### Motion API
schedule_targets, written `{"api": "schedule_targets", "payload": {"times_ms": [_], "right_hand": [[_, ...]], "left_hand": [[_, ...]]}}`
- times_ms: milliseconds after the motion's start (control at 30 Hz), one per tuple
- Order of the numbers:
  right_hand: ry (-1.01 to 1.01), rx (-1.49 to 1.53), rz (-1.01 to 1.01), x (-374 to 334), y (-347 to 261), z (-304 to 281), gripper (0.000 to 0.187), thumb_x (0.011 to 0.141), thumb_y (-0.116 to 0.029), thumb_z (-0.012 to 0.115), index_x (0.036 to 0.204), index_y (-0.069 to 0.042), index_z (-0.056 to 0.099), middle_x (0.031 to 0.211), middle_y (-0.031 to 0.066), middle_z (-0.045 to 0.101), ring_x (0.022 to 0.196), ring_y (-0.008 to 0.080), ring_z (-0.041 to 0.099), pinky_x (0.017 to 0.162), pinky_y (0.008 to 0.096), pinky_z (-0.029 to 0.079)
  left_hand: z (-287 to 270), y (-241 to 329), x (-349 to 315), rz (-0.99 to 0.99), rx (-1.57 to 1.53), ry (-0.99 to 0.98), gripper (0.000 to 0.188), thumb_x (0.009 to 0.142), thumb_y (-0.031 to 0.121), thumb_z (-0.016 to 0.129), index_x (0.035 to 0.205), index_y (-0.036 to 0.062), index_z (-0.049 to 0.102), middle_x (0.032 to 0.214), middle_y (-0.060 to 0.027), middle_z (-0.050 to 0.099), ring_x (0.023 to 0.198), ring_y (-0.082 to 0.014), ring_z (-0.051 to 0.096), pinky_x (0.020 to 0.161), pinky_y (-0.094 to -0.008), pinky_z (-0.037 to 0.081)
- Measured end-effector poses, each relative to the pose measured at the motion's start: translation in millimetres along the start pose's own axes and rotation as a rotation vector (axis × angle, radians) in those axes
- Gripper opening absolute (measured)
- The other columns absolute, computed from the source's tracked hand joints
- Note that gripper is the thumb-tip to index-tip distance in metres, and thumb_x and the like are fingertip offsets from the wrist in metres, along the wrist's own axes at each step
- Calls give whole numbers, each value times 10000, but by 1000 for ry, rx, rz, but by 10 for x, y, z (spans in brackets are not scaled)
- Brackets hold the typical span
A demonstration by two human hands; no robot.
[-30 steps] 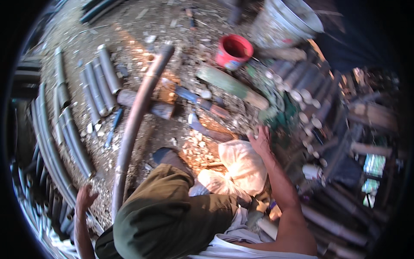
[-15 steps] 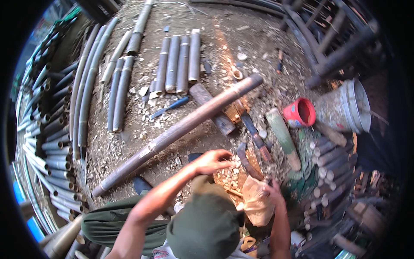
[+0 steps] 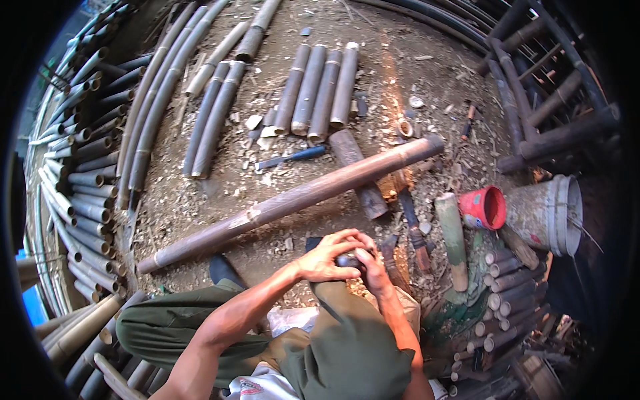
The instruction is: The person measures bamboo poles using a tape measure and marks them with a small knife.
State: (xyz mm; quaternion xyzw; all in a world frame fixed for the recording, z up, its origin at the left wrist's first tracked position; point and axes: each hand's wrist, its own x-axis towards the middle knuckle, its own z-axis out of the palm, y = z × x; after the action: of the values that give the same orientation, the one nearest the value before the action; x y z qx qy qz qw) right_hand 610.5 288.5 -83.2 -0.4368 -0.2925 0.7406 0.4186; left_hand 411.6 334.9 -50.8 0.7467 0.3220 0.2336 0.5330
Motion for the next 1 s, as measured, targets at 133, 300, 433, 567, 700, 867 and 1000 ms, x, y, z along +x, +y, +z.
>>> {"api": "schedule_targets", "payload": {"times_ms": [133, 300, 433, 567, 700, 867, 1000], "right_hand": [[9, -316, 109, 315, -263, 364, 785, 1008, -571, 409, 1564, -83, 147, 1516, 224, 327, 1351, 291, 382, 1122, 398, 316], [256, -849, -61, 253, -373, 719, 504, 981, -491, 561, 1054, 8, 576, 946, 88, 605, 882, 193, 582, 818, 327, 502], [122, -387, 363, 163, -230, 466, 323, 938, -317, 683, 1004, -9, 616, 906, 61, 641, 711, 107, 628, 584, 221, 526], [23, -149, 365, 46, 159, 398, 213, 912, -172, 701, 1039, -24, 615, 914, 53, 656, 802, 145, 664, 692, 285, 580], [197, 182, 132, 139, -109, 74, 92, 868, -53, 686, 923, -60, 613, 798, 65, 651, 634, 194, 652, 617, 333, 560], [646, 391, -224, 440, -1277, -1427, 73, 924, -141, 651, 895, -87, 611, 860, 35, 626, 717, 140, 600, 651, 308, 553], [558, 228, -279, 601, -1808, -2284, 192, 932, -244, 672, 1023, -80, 633, 857, 8, 595, 745, 113, 564, 682, 301, 514]], "left_hand": [[-9, -30, -205, -111, -357, 165, 746, 939, 377, 672, 1495, 25, 322, 1342, -163, 508, 1261, -208, 491, 1049, -362, 421], [73, -35, -389, -235, -316, 250, 705, 989, 495, 508, 1439, -34, 381, 1372, -258, 488, 1294, -360, 476, 1106, -406, 355], [-79, 194, -429, -467, 146, 114, 618, 958, 514, 501, 1366, 49, 488, 1241, -192, 597, 1172, -352, 556, 980, -453, 467], [-259, 335, -550, -608, 280, 4, 532, 929, 481, 528, 1303, 104, 520, 1144, -187, 655, 1066, -380, 625, 926, -491, 499], [-672, 462, -717, -872, 315, -161, 430, 927, 430, 534, 1181, 90, 464, 1072, -210, 670, 1003, -403, 646, 873, -507, 500], [-1353, 290, -1637, -803, 566, -215, 338, 968, 385, 512, 1136, 92, 491, 1103, -177, 631, 1041, -389, 621, 875, -490, 497], [-1698, 465, -2106, -671, 577, -150, 296, 989, 329, 516, 1174, 129, 632, 1136, -152, 617, 1042, -364, 621, 879, -448, 509]]}}
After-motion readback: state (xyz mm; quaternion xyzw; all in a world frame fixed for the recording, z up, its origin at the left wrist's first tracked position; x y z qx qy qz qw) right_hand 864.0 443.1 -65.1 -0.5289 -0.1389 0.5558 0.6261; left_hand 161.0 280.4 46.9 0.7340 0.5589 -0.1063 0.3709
